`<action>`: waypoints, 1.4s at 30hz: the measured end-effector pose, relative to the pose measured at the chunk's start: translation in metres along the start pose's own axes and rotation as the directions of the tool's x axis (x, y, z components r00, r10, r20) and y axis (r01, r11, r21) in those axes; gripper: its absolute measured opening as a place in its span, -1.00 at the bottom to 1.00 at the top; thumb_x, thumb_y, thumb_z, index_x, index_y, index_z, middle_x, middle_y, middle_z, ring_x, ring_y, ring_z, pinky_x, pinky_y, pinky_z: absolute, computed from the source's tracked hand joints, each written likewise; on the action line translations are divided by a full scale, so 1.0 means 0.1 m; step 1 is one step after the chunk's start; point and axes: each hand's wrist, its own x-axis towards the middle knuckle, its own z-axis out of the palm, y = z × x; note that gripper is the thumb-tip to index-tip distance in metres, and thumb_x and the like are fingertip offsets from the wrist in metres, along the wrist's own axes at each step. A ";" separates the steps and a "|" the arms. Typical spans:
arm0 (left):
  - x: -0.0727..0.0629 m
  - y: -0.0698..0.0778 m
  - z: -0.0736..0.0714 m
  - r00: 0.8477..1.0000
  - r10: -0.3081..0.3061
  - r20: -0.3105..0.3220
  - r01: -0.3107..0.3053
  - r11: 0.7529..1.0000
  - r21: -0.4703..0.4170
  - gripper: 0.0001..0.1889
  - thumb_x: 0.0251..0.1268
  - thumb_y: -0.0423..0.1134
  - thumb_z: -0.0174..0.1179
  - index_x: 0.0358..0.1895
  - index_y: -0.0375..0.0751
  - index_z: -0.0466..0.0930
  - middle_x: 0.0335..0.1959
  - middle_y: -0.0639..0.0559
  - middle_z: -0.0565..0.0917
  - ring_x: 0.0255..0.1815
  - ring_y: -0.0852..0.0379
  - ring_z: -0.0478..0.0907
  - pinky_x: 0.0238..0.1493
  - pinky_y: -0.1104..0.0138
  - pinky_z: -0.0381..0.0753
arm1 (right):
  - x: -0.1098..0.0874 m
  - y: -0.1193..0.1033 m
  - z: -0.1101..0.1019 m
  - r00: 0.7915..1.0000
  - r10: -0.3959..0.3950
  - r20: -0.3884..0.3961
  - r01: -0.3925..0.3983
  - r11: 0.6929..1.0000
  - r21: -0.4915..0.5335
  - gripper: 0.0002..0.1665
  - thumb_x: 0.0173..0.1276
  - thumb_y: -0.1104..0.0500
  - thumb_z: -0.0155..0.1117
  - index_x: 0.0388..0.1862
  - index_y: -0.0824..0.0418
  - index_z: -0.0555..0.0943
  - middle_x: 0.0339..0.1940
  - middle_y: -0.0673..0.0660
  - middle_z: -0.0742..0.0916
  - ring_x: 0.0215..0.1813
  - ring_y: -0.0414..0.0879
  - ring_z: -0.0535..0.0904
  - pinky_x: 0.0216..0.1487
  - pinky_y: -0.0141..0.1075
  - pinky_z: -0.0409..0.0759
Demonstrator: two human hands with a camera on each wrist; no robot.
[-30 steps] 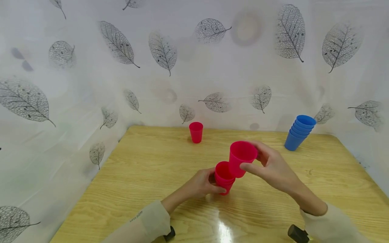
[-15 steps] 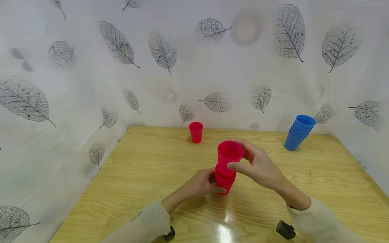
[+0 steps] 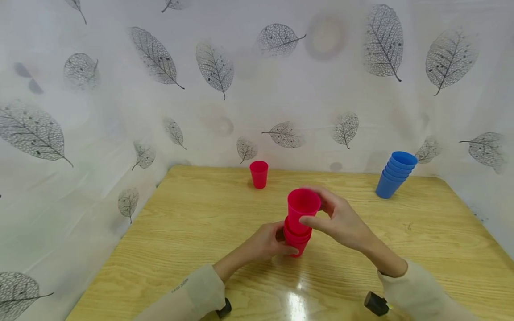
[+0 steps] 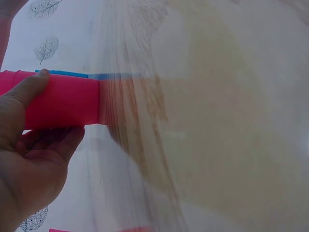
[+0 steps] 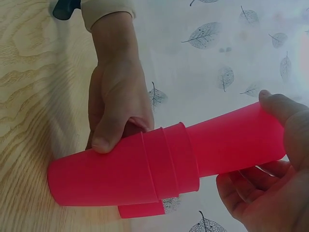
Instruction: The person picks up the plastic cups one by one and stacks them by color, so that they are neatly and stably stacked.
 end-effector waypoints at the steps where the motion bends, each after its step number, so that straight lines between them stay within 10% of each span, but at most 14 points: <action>1: 0.00 0.00 0.00 1.000 0.000 0.001 0.000 1.000 0.002 -0.51 0.30 -0.35 0.44 0.28 -0.14 0.57 0.08 0.15 0.71 0.10 0.30 0.63 0.20 0.41 0.57 | 0.00 0.01 0.00 1.000 0.002 0.000 -0.002 1.000 0.000 -0.33 0.34 0.38 0.44 0.41 0.30 0.46 0.15 0.16 0.69 0.06 -0.02 0.66 0.09 -0.32 0.67; 42: 0.03 0.02 0.04 0.996 -0.068 -0.050 0.070 0.996 0.045 -0.48 0.21 -0.28 0.53 0.24 -0.11 0.61 0.03 0.21 0.72 0.05 0.31 0.62 0.19 0.42 0.56 | -0.37 0.35 -0.14 0.999 0.031 -0.044 -0.033 0.998 -0.062 -0.37 0.38 0.39 0.38 0.41 0.32 0.46 0.21 0.22 0.67 0.18 -0.18 0.60 0.14 -0.32 0.64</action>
